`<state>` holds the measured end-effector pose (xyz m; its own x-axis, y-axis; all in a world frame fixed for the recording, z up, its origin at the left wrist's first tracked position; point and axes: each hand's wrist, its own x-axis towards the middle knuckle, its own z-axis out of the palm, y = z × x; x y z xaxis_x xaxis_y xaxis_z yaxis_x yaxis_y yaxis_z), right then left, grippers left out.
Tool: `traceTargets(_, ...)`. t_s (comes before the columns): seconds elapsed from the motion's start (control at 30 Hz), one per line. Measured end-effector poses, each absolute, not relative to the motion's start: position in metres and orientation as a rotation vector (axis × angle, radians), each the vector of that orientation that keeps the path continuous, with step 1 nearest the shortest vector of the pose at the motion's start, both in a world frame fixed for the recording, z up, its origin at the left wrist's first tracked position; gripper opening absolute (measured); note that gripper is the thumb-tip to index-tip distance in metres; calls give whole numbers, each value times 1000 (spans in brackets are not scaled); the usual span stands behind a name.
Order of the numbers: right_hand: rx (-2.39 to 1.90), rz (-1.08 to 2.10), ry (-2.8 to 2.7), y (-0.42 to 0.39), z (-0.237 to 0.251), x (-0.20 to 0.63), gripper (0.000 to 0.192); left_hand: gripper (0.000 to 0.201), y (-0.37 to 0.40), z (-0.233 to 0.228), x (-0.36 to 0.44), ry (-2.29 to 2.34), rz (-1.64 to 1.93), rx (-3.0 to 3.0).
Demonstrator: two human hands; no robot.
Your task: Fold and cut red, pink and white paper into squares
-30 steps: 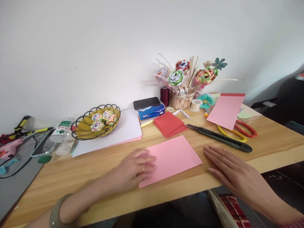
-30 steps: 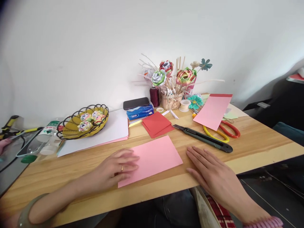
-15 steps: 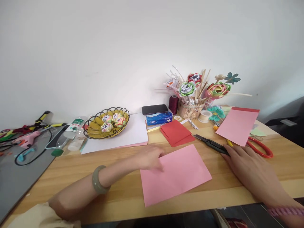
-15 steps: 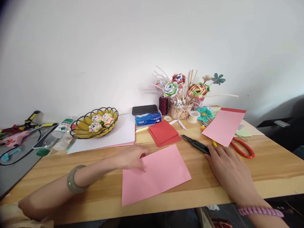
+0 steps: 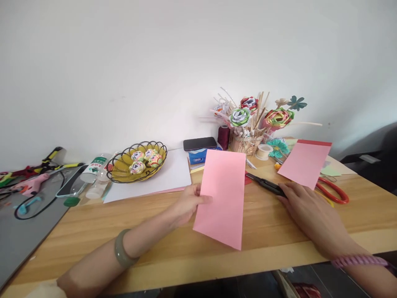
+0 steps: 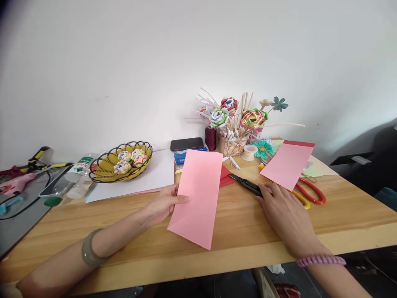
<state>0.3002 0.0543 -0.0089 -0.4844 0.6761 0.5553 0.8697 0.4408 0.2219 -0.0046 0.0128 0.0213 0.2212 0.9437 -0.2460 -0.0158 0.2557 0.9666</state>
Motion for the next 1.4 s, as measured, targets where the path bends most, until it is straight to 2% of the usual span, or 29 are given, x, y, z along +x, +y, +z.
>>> traceTargets(0.1,-1184,-685,-2229,43,-7,277,58,56,6,20,4,1015,967,839)
traceTargets(0.17,-1027,-650,-2277,30,-4,262,64,53,0,19,7,949,964,745)
traceTargets(0.23,-850,-586,-2401,19,0,251,52,51,-8,16,7,938,898,793)
traceTargets(0.3,-709,-511,-2506,12,3,245,39,40,-16,15,1,1032,775,967)
traceTargets(0.43,-631,-390,-2586,6,1,246,32,23,-27,14,-18,1501,608,1779)
traceTargets(0.5,-630,-348,-2605,4,-3,250,32,18,-29,14,-25,1389,559,2271)
traceTargets(0.6,-641,-264,-2629,1,-8,257,35,31,-28,10,-30,967,395,2657)
traceTargets(0.7,-727,-47,-2599,-2,-11,262,32,33,-27,4,-30,878,263,2735)
traceTargets(0.87,-1087,474,-2369,-4,-11,256,24,26,-33,8,-29,893,269,2675)
traceTargets(1.03,-1314,495,-2215,-7,-15,237,22,20,-37,15,-25,873,251,2633)
traceTargets(1.17,-1300,503,-2195,-7,-18,231,34,22,-35,13,-26,797,263,2673)
traceTargets(1.27,-1158,650,-2247,-3,-15,234,22,22,-32,11,-30,753,225,2672)
traceTargets(1.4,-1275,776,-2142,2,-12,241,35,33,-28,13,-32,702,190,2691)
